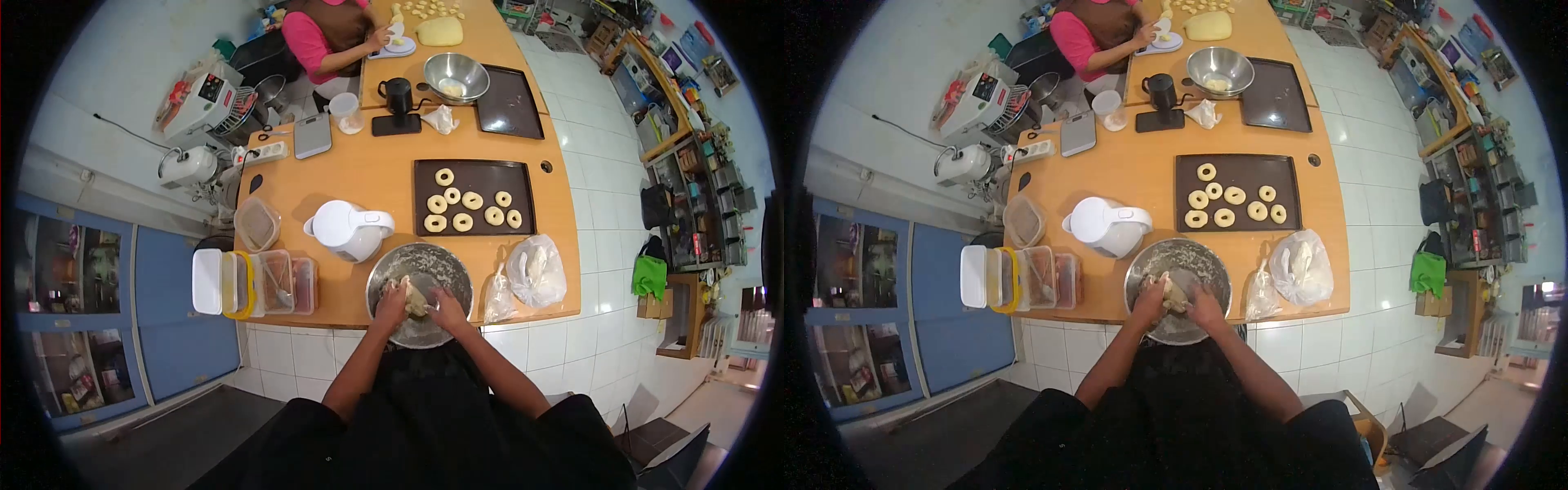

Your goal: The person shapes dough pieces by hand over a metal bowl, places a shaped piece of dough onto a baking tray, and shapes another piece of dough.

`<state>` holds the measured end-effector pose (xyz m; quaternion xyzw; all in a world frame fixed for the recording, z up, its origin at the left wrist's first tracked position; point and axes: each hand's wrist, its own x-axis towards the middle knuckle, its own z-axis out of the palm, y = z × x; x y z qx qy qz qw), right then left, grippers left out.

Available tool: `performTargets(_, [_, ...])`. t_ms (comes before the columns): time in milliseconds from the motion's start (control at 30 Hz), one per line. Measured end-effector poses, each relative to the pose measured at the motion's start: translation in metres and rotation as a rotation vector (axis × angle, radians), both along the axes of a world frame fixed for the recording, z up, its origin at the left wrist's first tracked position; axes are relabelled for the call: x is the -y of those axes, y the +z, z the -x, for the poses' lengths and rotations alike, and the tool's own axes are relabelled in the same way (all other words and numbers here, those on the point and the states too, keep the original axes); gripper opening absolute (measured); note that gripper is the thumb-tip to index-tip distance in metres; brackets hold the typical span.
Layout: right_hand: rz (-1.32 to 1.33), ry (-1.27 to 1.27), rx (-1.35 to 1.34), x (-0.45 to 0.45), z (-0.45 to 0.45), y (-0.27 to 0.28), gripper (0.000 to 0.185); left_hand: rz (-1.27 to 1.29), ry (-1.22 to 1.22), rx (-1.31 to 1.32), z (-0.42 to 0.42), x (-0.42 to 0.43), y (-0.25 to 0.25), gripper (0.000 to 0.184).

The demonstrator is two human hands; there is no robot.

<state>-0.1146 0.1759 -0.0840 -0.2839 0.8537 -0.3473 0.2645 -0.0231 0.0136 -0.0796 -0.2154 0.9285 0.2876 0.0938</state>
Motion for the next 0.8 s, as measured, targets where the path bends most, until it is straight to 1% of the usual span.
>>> performTargets(67, [-0.090,0.057,-0.016,0.006,-0.005,-0.006,0.065,0.031,-0.052,0.022,0.010,0.007,0.013,0.066])
performTargets(100, [-0.130,0.094,-0.013,0.009,-0.008,-0.010,0.069,-0.015,-0.017,0.109,0.020,0.009,0.006,0.058])
performTargets(133, [-0.170,0.129,-0.009,0.012,-0.010,-0.009,0.073,-0.046,-0.014,0.114,0.023,0.010,-0.001,0.056])
performTargets(200, [-0.225,0.168,-0.089,0.014,-0.017,-0.003,0.072,-0.105,-0.007,0.124,0.025,0.011,-0.014,0.052])
performTargets(300, [-0.271,0.191,-0.168,0.021,-0.018,0.008,0.071,-0.116,-0.028,0.084,0.022,0.011,-0.026,0.048])
performTargets(333, [-0.280,0.194,-0.183,0.022,-0.020,0.010,0.071,-0.083,-0.059,0.059,0.018,0.010,-0.029,0.045])
performTargets(400, [-0.314,0.219,-0.223,0.025,-0.021,0.012,0.066,-0.011,-0.123,0.010,0.014,0.010,-0.026,0.041])
performTargets(500, [-0.364,0.239,-0.270,0.028,-0.020,0.008,0.057,-0.070,-0.147,0.076,0.014,0.005,-0.014,0.044])
performTargets(600, [-0.347,0.208,-0.318,0.023,-0.023,0.002,0.050,-0.145,-0.182,-0.149,0.010,0.003,-0.028,0.045])
performTargets(700, [-0.331,0.156,-0.347,0.021,-0.026,-0.001,0.042,-0.182,-0.189,-0.194,0.006,0.002,-0.023,0.047])
performTargets(800, [-0.319,0.094,-0.331,0.020,-0.028,-0.008,0.032,-0.194,-0.152,-0.190,0.003,-0.001,-0.010,0.042])
